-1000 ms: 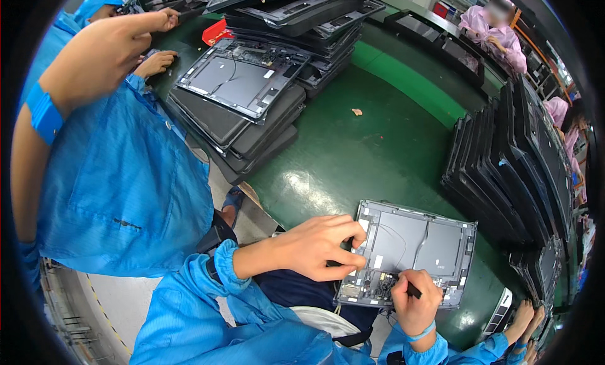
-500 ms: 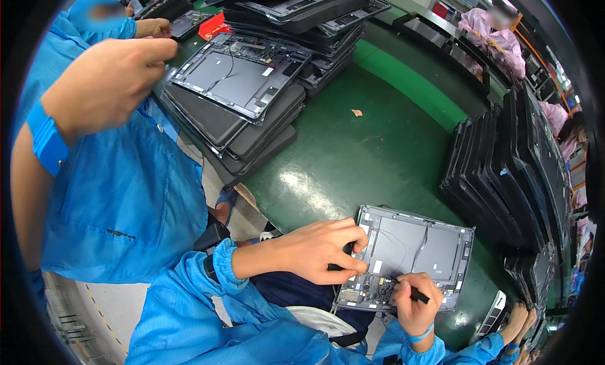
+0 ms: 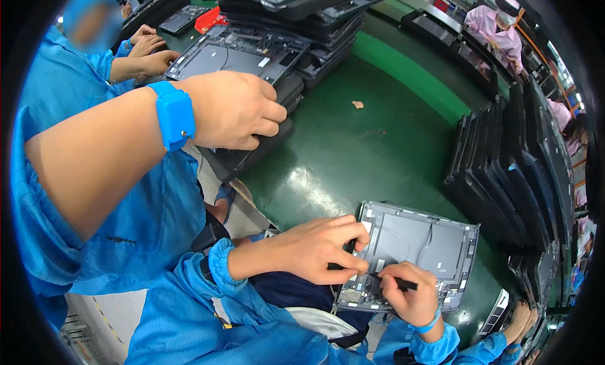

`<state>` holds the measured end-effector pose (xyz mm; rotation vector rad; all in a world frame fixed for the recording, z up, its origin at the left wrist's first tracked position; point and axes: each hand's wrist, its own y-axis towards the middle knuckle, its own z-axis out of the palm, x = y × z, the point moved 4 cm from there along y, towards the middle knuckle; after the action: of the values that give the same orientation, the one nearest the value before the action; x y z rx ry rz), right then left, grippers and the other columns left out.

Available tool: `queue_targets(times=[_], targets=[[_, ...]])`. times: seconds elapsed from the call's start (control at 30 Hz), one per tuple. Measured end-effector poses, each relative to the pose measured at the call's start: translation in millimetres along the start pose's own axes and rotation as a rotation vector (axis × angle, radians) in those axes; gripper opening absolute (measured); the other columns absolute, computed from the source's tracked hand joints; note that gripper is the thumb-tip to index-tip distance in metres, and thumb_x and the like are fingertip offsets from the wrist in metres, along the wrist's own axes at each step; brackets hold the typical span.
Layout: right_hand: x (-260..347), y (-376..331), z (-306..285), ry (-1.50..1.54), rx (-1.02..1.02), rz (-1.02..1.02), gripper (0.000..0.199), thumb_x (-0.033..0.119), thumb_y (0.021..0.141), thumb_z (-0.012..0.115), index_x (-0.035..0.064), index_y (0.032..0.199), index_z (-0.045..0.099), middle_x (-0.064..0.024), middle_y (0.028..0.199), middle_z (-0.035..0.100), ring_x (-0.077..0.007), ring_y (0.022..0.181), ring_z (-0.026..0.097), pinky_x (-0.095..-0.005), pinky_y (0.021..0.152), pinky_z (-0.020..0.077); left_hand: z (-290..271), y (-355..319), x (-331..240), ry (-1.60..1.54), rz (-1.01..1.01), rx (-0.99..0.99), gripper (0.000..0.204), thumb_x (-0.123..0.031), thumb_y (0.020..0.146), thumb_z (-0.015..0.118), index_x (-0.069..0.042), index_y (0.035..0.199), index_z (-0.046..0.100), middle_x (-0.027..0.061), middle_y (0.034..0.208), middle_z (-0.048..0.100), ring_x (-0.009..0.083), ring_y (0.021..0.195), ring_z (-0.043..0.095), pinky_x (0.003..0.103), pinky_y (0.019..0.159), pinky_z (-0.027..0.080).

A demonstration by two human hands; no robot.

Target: Connecting ribbon cables and internal components inside a tablet computer on an assembly line.

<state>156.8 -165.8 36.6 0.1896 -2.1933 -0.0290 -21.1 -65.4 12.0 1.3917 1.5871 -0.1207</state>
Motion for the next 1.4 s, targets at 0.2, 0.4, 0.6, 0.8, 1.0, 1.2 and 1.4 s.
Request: queue_targets(times=[0.2, 0.4, 0.6, 0.8, 1.0, 1.2, 1.4], targets=[[-3, 1, 1, 0.014, -0.013, -0.021, 0.012, 0.000, 0.082, 0.072, 0.0030, 0.093, 0.070, -0.0093, 0.078, 0.068, -0.0205, 0.060, 0.066, -0.0293, 0.055, 0.0525, 5, -3, 3, 0.000, 0.028, -0.016, 0.014, -0.015, 0.076, 0.073, -0.015, 0.090, 0.073, 0.0054, 0.095, 0.054, 0.0244, 0.083, 0.054, 0.036, 0.063, 0.045], [3, 6, 1, 0.002, 0.046, -0.062, 0.014, 0.000, 0.082, 0.073, 0.0028, 0.096, 0.071, -0.0101, 0.080, 0.068, -0.0219, 0.062, 0.067, -0.0307, 0.056, 0.0529, 1, 2, 4, 0.011, 0.034, 0.009, 0.019, -0.012, 0.076, 0.075, -0.014, 0.094, 0.075, 0.0055, 0.097, 0.055, 0.0230, 0.083, 0.056, 0.033, 0.065, 0.049], [-2, 3, 0, -0.014, 0.031, -0.054, 0.014, 0.000, 0.082, 0.072, 0.0023, 0.095, 0.069, -0.0104, 0.080, 0.069, -0.0234, 0.061, 0.067, -0.0308, 0.054, 0.0523, 6, -5, 6, -0.003, -0.015, 0.002, 0.022, -0.010, 0.073, 0.075, -0.014, 0.094, 0.075, 0.0061, 0.097, 0.055, 0.0237, 0.085, 0.057, 0.034, 0.068, 0.050], [-1, 3, 0, 0.050, 0.023, -0.025, 0.012, 0.001, 0.084, 0.072, 0.0023, 0.095, 0.070, -0.0092, 0.081, 0.069, -0.0215, 0.065, 0.069, -0.0296, 0.057, 0.0534, 3, 0, 3, 0.016, 0.029, -0.006, 0.017, -0.012, 0.075, 0.074, -0.015, 0.092, 0.074, 0.0055, 0.098, 0.055, 0.0236, 0.082, 0.056, 0.034, 0.067, 0.050], [1, 6, 4, -0.006, 0.075, -0.093, 0.013, 0.001, 0.083, 0.073, 0.0028, 0.095, 0.070, -0.0100, 0.081, 0.067, -0.0232, 0.064, 0.067, -0.0308, 0.057, 0.0531, 5, -5, 5, 0.016, -0.005, -0.007, 0.018, -0.011, 0.075, 0.074, -0.015, 0.093, 0.074, 0.0060, 0.099, 0.056, 0.0241, 0.083, 0.057, 0.033, 0.067, 0.050], [3, 3, -2, -0.065, 0.015, -0.082, 0.012, 0.000, 0.081, 0.071, 0.0037, 0.093, 0.069, -0.0085, 0.078, 0.067, -0.0232, 0.060, 0.066, -0.0316, 0.054, 0.0526, 5, -4, 1, 0.028, 0.037, -0.021, 0.019, -0.011, 0.075, 0.075, -0.015, 0.094, 0.075, 0.0059, 0.099, 0.056, 0.0236, 0.083, 0.057, 0.033, 0.068, 0.051], [-16, -20, -18, 0.107, -0.101, 0.164, 0.005, 0.000, 0.082, 0.069, 0.0010, 0.087, 0.070, -0.0093, 0.072, 0.068, -0.0184, 0.061, 0.067, -0.0297, 0.055, 0.0514, 8, -7, 2, 0.027, -0.027, 0.015, 0.018, -0.011, 0.075, 0.074, -0.015, 0.093, 0.075, 0.0051, 0.098, 0.056, 0.0232, 0.084, 0.058, 0.033, 0.068, 0.051]])
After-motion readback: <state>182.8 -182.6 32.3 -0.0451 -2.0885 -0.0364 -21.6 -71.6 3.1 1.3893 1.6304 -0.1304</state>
